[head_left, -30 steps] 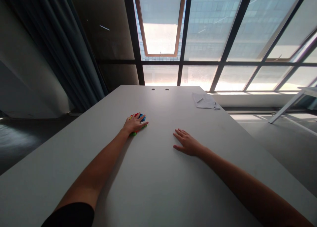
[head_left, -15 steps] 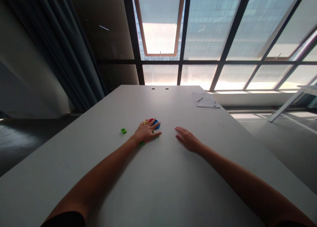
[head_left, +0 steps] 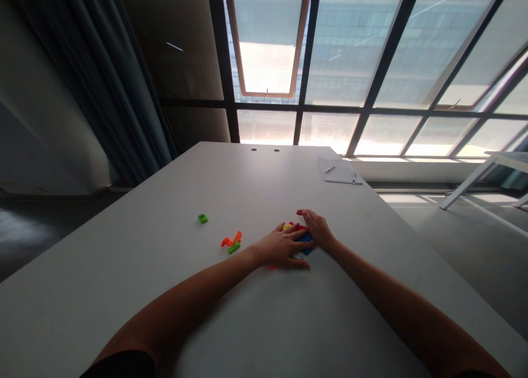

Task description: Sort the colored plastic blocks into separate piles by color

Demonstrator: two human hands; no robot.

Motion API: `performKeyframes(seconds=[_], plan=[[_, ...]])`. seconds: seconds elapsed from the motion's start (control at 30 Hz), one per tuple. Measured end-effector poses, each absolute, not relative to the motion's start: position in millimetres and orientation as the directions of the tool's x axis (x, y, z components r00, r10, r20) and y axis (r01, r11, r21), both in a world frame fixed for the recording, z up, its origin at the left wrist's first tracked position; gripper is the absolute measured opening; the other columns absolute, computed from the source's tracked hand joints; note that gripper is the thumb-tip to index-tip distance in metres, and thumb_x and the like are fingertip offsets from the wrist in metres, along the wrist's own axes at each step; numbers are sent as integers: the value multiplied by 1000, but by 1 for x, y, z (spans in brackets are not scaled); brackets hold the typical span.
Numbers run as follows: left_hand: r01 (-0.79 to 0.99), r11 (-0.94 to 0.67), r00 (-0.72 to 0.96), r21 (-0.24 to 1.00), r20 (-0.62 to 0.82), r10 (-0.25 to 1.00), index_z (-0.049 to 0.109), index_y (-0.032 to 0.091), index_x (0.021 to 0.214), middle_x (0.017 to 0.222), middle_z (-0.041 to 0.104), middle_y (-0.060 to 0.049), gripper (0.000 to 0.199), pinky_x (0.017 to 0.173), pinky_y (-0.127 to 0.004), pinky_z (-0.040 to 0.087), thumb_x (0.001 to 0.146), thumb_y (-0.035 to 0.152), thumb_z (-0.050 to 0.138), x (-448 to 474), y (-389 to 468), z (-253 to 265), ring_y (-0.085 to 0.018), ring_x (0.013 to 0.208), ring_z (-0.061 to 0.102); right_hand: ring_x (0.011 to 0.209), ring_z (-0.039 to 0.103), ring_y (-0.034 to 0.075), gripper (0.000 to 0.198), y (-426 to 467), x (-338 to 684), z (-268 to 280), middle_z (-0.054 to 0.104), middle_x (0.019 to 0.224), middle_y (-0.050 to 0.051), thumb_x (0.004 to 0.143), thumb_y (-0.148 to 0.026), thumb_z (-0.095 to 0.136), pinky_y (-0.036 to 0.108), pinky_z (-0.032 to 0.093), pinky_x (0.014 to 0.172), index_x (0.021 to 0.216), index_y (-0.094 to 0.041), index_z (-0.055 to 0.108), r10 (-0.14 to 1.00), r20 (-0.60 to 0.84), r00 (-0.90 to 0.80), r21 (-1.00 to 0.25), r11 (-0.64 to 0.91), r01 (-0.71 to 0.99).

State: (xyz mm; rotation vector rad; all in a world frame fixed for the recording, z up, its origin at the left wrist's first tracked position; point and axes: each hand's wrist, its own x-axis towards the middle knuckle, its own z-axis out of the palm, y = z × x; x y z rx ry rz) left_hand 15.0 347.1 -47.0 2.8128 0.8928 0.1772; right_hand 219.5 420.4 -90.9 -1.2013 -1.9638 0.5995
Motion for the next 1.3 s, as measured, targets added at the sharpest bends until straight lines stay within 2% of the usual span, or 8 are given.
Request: performKeyframes(seconds=[0.27,0.43,0.57,0.77,0.93,1.03,1.2,1.3], plan=[[589,-771,782,244,68,619,34,47,165,173,32,1,79,131,-64,15,95,81,49,-35,348,-31,-36,161,24,117,72,28,62,424,221,-95,78,121,12,107,-61,27,44,55,106,121,-24,75,894,336,-298,-709,448,545],[902,-416,408,116,88,909,46,34,162,171,36,-10,76,126,-75,9,100,78,40,-141,378,-51,-44,158,28,111,74,28,53,426,221,-100,80,115,10,105,-58,39,43,57,101,115,-23,77,906,331,-262,-752,421,507],[964,-157,138,216,102,985,47,28,163,166,45,-15,83,126,-65,23,96,78,43,-215,387,-80,-44,154,37,110,75,28,47,427,219,-100,80,115,8,103,-56,45,42,56,101,111,-24,78,912,325,-248,-767,408,495],[903,-351,333,248,113,936,40,24,166,169,40,-10,72,129,-57,22,108,64,23,-175,366,-90,-36,158,32,110,75,29,45,423,219,-97,81,114,8,102,-55,47,43,56,101,112,-24,77,905,314,-288,-773,419,475],[822,-510,506,252,85,858,42,28,165,171,37,-8,71,132,-56,16,107,68,30,-101,354,-81,-32,161,26,103,77,27,44,420,219,-95,82,109,9,103,-52,47,40,58,95,118,-22,75,890,291,-350,-779,433,454],[772,-526,543,358,61,838,39,28,166,171,37,-7,71,132,-55,15,108,68,27,-72,352,-74,-30,162,25,98,77,26,41,419,218,-93,82,107,8,102,-49,49,39,58,92,118,-22,76,885,294,-361,-764,444,468],[563,-445,444,696,200,874,53,26,157,159,55,-7,63,124,-47,40,110,60,27,-59,364,-60,-28,150,47,92,76,24,40,420,218,-93,82,101,7,103,-45,47,38,57,89,117,-22,77,877,297,-378,-743,461,485],[453,-449,299,770,343,891,69,22,137,140,70,-9,45,110,-43,53,107,42,41,-73,378,-60,-26,127,65,91,74,24,37,421,218,-95,81,98,7,102,-42,50,37,57,88,114,-22,79,875,309,-372,-707,473,526]])
